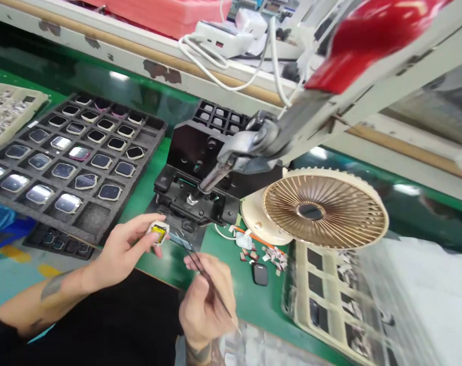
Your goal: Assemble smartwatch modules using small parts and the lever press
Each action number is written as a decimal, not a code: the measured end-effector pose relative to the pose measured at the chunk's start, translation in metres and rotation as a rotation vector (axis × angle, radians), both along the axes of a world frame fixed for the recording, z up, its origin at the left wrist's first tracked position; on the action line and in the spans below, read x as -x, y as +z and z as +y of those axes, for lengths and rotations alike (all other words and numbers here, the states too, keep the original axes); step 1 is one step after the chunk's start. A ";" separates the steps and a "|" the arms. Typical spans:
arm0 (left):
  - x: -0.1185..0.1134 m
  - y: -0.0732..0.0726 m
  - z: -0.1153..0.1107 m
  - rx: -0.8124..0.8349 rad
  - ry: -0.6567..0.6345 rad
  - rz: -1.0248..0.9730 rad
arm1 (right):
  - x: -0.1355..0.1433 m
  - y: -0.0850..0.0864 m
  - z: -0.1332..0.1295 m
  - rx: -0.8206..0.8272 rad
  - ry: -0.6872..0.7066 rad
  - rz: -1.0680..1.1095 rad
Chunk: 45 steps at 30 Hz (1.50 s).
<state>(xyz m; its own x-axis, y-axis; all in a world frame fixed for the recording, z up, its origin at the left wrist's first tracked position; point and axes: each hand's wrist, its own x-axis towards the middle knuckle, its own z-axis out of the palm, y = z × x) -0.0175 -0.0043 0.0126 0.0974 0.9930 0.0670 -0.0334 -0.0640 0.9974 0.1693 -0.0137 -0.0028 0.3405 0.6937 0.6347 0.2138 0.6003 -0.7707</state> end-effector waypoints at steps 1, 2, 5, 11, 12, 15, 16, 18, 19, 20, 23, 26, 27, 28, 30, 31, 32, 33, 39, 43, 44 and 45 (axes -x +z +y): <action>-0.004 -0.002 0.005 0.063 -0.047 -0.111 | 0.001 -0.001 -0.002 0.067 0.036 -0.002; -0.008 -0.004 0.008 0.112 -0.077 -0.190 | 0.002 -0.003 -0.004 0.118 0.066 -0.004; -0.012 -0.013 0.011 0.152 -0.115 -0.205 | 0.005 -0.011 -0.010 0.169 0.096 -0.021; -0.006 -0.016 0.002 0.076 -0.138 -0.057 | 0.009 -0.021 -0.011 0.142 0.028 -0.076; -0.006 -0.015 0.002 0.069 -0.134 -0.056 | 0.009 -0.021 -0.011 0.143 0.029 -0.085; -0.007 -0.014 0.002 0.053 -0.124 -0.039 | 0.009 -0.020 -0.011 0.150 0.030 -0.116; -0.007 -0.014 0.002 0.051 -0.121 -0.030 | 0.009 -0.020 -0.011 0.156 0.024 -0.123; -0.007 -0.014 0.002 0.052 -0.118 -0.018 | 0.009 -0.019 -0.012 0.170 0.017 -0.118; -0.006 -0.015 0.002 0.054 -0.122 -0.019 | 0.008 -0.018 -0.011 0.183 0.021 -0.101; -0.006 -0.015 0.002 0.056 -0.131 -0.026 | 0.007 -0.018 -0.010 0.204 0.035 -0.072; -0.005 -0.015 0.002 0.069 -0.157 -0.068 | 0.003 -0.016 -0.007 0.286 0.159 0.065; -0.005 -0.015 0.004 0.099 -0.132 -0.105 | 0.000 -0.014 -0.003 0.295 0.304 0.118; -0.006 -0.015 0.004 0.108 -0.120 -0.121 | 0.001 -0.014 -0.002 0.261 0.293 0.117; -0.006 -0.015 0.004 0.114 -0.113 -0.139 | 0.002 -0.014 -0.001 0.220 0.246 0.120; -0.008 -0.014 0.004 0.117 -0.104 -0.179 | 0.004 -0.014 0.000 0.149 0.097 0.138; -0.008 -0.014 0.004 0.118 -0.100 -0.196 | 0.005 -0.014 0.000 0.138 0.035 0.149; -0.008 -0.014 0.004 0.120 -0.096 -0.209 | 0.005 -0.015 0.000 0.143 0.000 0.157; -0.008 -0.013 0.004 0.123 -0.091 -0.219 | 0.005 -0.015 0.000 0.161 -0.005 0.164; -0.004 -0.009 0.007 0.160 -0.093 -0.309 | 0.006 -0.019 -0.005 0.301 0.146 0.203; -0.002 -0.006 0.010 0.295 0.012 -0.336 | -0.009 -0.005 -0.015 0.278 0.246 0.251; -0.001 -0.006 0.011 0.321 0.023 -0.314 | -0.021 0.002 -0.019 0.278 0.265 0.248; 0.000 -0.007 0.011 0.329 0.023 -0.286 | -0.039 0.012 -0.022 0.280 0.270 0.233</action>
